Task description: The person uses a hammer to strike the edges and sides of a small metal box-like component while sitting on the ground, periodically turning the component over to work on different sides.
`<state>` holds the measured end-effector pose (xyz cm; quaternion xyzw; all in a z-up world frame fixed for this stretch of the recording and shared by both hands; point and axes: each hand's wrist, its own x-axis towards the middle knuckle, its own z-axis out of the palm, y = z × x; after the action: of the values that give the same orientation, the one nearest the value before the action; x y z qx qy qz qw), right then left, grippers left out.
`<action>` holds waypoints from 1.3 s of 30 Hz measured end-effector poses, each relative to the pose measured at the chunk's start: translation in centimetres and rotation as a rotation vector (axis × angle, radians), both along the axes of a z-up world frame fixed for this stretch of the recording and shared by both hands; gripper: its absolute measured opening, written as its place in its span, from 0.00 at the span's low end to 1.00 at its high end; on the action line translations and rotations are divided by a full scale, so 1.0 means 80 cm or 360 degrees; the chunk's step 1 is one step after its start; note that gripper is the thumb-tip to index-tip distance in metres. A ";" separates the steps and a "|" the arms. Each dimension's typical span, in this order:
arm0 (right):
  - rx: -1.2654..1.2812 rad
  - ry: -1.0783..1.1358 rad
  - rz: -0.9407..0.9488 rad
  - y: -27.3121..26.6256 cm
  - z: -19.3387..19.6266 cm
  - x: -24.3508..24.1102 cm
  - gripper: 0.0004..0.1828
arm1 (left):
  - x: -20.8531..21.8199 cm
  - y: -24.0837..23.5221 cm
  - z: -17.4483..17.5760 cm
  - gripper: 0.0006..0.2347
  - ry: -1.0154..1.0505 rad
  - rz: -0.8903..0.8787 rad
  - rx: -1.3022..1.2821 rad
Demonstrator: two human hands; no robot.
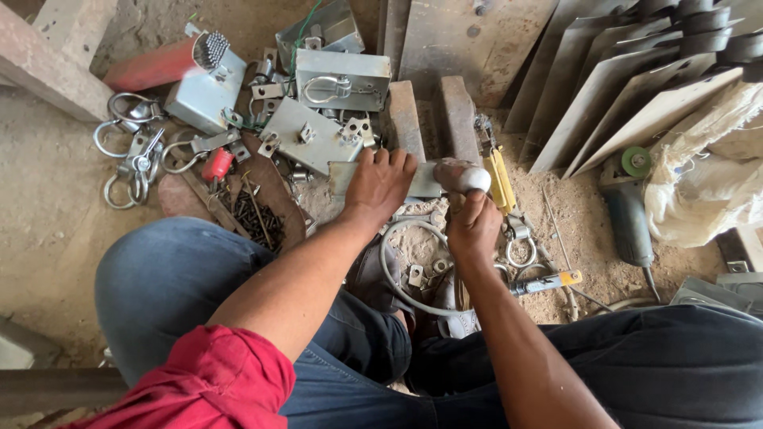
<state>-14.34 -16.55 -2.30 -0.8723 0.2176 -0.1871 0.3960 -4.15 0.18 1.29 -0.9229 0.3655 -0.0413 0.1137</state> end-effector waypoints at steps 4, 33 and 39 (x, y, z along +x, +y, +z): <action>-0.0023 -0.0054 -0.0043 -0.001 0.010 0.002 0.41 | 0.001 0.003 -0.004 0.16 0.0014 0.0004 0.0108; -0.0190 0.0126 0.0008 -0.002 0.005 0.011 0.40 | -0.009 0.012 0.001 0.15 0.0051 0.0046 -0.0006; -0.0065 -0.0265 0.0156 -0.005 0.004 0.016 0.38 | -0.007 0.014 0.016 0.24 0.0137 -0.0016 0.0192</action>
<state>-13.05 -16.98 -2.01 -0.8711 0.1372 -0.2438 0.4036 -4.70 1.29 2.53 -0.9135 0.3764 0.0199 0.1531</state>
